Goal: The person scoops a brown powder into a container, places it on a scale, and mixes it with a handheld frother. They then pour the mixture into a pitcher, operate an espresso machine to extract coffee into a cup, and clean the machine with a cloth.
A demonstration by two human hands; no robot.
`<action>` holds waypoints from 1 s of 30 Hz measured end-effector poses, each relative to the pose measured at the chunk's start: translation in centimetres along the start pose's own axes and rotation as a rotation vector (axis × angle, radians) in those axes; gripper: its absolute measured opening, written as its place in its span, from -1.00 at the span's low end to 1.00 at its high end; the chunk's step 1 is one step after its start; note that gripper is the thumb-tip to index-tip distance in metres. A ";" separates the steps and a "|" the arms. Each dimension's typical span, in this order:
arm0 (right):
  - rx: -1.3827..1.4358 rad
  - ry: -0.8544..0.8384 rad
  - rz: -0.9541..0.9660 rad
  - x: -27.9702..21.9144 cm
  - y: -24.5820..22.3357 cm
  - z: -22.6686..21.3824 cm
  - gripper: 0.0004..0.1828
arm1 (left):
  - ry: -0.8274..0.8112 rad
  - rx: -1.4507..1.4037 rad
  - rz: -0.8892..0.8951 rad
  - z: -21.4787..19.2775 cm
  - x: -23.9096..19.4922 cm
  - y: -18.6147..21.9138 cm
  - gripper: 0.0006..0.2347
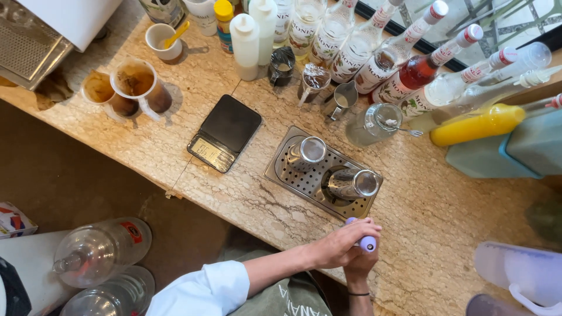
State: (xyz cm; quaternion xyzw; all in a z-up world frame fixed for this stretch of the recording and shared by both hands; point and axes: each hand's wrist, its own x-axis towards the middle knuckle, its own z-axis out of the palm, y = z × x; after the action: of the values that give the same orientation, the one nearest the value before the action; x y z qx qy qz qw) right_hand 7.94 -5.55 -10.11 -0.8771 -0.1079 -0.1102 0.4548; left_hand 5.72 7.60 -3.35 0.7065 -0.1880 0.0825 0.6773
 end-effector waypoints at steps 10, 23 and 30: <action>-0.026 0.069 0.234 18.6 4.4 1.8 -0.71 | 0.106 0.274 -0.166 -4.2 -8.9 2.7 -0.74; 0.161 0.546 0.156 13.7 1.4 2.8 -0.57 | 0.613 0.306 -0.555 -3.7 -17.9 7.2 -0.69; 0.715 -0.312 0.066 -10.6 -9.7 3.2 -0.42 | 0.434 0.724 0.257 -4.8 -12.5 12.1 -0.71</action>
State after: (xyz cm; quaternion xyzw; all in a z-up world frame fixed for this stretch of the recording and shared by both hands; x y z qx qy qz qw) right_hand -4.67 1.59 -7.48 -0.6727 -0.1791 0.0838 0.7130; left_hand -9.67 14.09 3.50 0.8355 -0.0869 0.3732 0.3939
